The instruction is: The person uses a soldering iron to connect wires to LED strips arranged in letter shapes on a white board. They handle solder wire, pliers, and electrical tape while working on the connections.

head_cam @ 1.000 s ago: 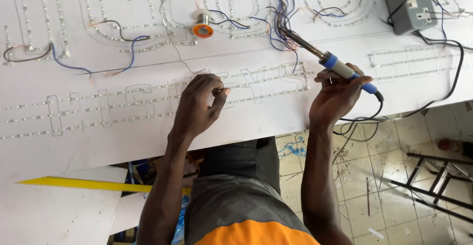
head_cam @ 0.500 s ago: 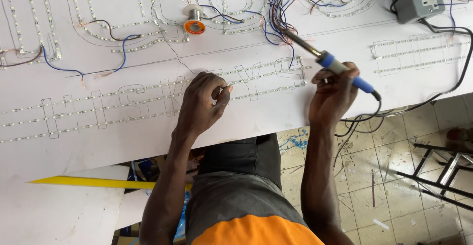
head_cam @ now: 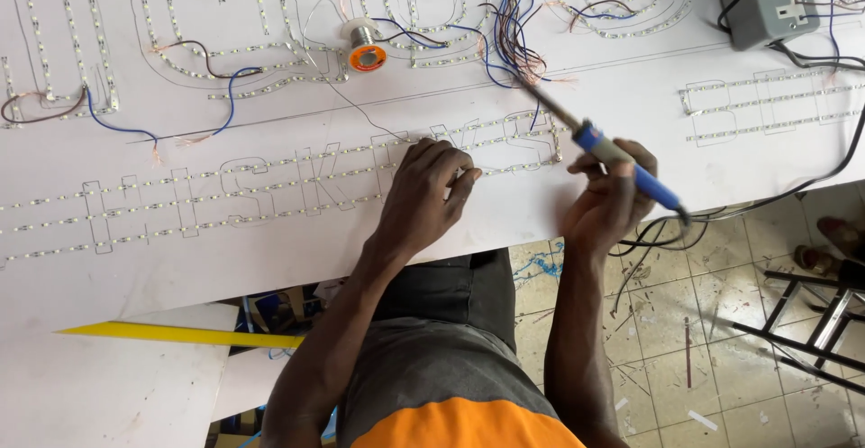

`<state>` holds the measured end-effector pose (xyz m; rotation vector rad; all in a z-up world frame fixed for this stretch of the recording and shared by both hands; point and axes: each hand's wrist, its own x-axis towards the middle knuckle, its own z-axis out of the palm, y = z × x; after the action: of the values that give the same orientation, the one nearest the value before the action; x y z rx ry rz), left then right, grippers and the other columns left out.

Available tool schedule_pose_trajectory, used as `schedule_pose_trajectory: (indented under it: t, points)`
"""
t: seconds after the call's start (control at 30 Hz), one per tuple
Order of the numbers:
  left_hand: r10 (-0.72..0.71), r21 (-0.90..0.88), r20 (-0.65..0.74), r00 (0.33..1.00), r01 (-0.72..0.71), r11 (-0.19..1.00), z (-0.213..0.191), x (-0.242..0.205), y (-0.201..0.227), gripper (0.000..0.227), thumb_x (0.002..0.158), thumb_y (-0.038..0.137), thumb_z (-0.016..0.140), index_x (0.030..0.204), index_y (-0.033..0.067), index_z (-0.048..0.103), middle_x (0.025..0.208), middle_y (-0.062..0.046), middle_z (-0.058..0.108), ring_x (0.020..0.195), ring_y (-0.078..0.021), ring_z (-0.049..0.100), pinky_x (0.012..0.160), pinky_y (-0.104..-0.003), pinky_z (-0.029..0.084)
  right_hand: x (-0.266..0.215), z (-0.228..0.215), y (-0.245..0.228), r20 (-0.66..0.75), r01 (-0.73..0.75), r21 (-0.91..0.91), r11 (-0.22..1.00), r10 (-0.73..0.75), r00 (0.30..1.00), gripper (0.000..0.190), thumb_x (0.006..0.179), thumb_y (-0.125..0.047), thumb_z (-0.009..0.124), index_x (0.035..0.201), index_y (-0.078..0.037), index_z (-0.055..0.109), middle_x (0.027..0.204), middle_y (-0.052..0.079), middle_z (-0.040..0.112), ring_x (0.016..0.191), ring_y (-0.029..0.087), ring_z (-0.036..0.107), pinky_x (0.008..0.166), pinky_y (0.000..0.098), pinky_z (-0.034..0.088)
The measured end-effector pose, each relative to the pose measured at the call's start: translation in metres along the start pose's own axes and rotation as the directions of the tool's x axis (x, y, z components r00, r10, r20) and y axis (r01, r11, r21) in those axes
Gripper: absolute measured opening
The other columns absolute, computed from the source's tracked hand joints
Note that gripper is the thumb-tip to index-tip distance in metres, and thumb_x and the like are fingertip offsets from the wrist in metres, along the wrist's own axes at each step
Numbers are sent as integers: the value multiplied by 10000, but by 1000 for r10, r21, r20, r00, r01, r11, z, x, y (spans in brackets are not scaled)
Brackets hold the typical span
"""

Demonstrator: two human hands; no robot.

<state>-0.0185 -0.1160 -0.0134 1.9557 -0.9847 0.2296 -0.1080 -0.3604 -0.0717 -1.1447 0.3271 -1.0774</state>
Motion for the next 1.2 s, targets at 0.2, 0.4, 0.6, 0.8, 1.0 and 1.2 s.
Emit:
schedule_pose_trajectory:
  t: [0.2, 0.4, 0.6, 0.8, 1.0, 1.2]
  points:
    - [-34, -5, -43, 999, 34, 999, 11, -6, 4, 116, 1088, 175, 733, 1014, 89, 704, 708, -18, 494, 748, -283, 654, 861, -457, 579, -6, -11, -15, -272, 143, -237, 961, -207, 940, 299, 1124, -356, 575, 1019, -80, 617, 817, 75, 546, 583, 147, 544, 444, 273, 451]
    - [-104, -12, -106, 989, 103, 995, 23, -9, 5, 124, 1060, 178, 758, 977, 94, 720, 666, -11, 489, 702, -261, 642, 846, -447, 573, -2, -23, -12, -395, 146, -307, 940, -265, 880, 258, 1088, -331, 591, 891, -166, 570, 778, 12, 530, 690, 124, 553, 605, 245, 469]
    - [-146, 34, -99, 984, 150, 988, 21, -4, 13, 93, 1021, 138, 776, 944, 98, 740, 621, 3, 501, 659, -227, 647, 840, -414, 582, -6, -11, -12, -354, 218, -283, 934, -313, 881, 261, 1104, -355, 634, 938, -170, 555, 826, 21, 511, 759, 138, 552, 704, 283, 504]
    - [-151, 0, -119, 981, 152, 988, 24, -3, 14, 83, 1005, 116, 794, 939, 88, 752, 626, -5, 503, 669, -234, 662, 926, -436, 593, -1, -19, -7, -351, 218, -305, 927, -322, 879, 262, 1080, -352, 641, 907, -177, 552, 788, 27, 517, 708, 149, 557, 684, 291, 509]
    - [-154, 1, -117, 981, 155, 988, 22, -2, 14, 95, 1011, 119, 792, 930, 89, 752, 616, -8, 497, 663, -233, 664, 959, -443, 597, -3, -21, -6, -329, 227, -310, 923, -328, 886, 265, 1097, -366, 622, 923, -179, 551, 799, 12, 506, 724, 134, 541, 695, 291, 502]
    - [-166, -22, -115, 979, 164, 986, 24, -6, 10, 121, 1009, 132, 803, 906, 96, 752, 602, 0, 483, 655, -228, 665, 1025, -466, 596, -3, -17, -12, -320, 223, -327, 918, -330, 888, 289, 1107, -356, 606, 897, -167, 547, 766, 11, 478, 683, 127, 510, 655, 284, 480]
